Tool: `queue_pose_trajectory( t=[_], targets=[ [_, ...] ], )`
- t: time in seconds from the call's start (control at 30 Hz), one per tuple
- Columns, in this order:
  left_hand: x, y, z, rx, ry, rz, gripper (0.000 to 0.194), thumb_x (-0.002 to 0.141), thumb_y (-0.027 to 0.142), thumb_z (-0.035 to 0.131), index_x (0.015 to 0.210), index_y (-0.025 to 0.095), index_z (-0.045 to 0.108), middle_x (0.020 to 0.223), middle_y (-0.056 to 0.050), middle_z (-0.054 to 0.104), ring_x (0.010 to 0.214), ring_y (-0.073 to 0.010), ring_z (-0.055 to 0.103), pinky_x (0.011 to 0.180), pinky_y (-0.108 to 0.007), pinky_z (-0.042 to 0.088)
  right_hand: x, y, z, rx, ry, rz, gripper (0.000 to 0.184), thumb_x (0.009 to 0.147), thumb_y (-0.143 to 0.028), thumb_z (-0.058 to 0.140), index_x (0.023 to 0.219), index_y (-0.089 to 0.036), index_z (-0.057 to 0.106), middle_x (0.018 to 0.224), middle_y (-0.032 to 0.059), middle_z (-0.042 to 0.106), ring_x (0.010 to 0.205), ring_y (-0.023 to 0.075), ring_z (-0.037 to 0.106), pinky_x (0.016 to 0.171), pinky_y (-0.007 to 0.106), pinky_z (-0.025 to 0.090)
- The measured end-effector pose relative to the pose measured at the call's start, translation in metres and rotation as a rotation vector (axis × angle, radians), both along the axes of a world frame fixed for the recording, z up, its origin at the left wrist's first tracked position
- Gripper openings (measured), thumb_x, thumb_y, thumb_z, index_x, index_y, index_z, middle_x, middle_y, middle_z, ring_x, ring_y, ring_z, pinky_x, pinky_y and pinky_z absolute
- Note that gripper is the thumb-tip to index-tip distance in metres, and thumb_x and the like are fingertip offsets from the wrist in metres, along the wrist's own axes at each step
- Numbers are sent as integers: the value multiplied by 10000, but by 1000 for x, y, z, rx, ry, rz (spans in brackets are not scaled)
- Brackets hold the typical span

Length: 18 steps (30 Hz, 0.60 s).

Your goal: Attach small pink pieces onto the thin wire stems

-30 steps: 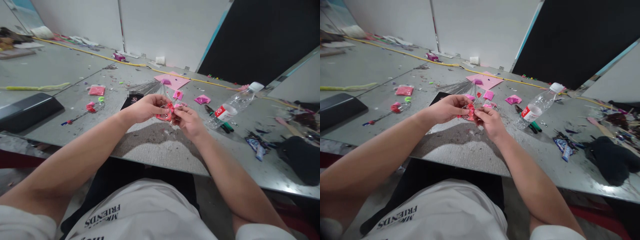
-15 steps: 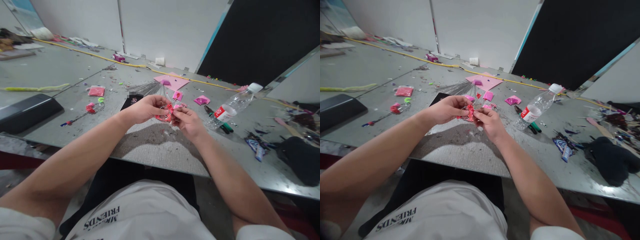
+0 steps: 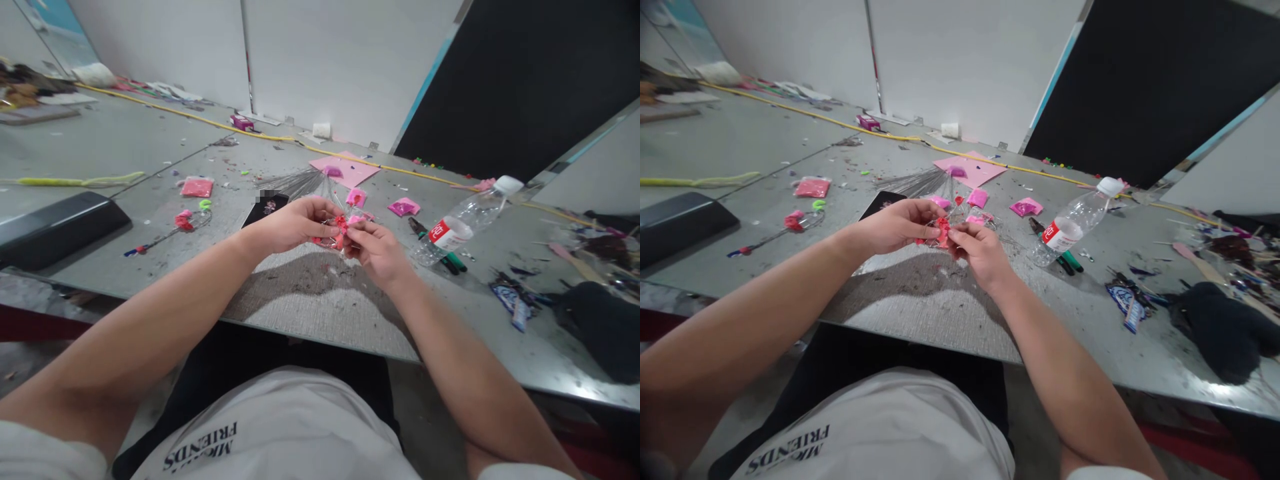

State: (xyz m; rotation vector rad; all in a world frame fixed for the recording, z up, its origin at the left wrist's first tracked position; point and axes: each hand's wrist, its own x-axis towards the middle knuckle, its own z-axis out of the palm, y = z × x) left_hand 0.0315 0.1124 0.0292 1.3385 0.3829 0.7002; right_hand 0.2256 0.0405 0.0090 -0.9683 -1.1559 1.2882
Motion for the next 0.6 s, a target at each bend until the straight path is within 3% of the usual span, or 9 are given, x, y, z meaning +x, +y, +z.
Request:
queue_pose_trajectory(
  t=[0.23,0.4,0.6],
  targets=[
    [0,2,-3,3,28,53,276,789,113,839,1031,130,706,868,-39,740,722,-104,705,658,-213,579,-1,1,2,-30,23,-42,187,727,-401,820,742,-232,742,699,-9,683,621,124,583,577,281,443],
    [0,1,-3,-35,19,13,257,794,102,832,1019,107,709,866,-54,744,724,-102,695,671,-214,568,0,0,2,-48,45,-43,197,692,-381,861,783,-236,764,684,-13,679,622,126,581,595,284,458],
    [1,0,1,-28,23,51,234,816,48,775,1029,116,703,802,-28,729,669,-89,682,621,-195,546,-1,1,-1,-19,16,-28,282,690,-475,885,793,-251,746,678,-25,652,625,124,559,595,287,448]
  ],
)
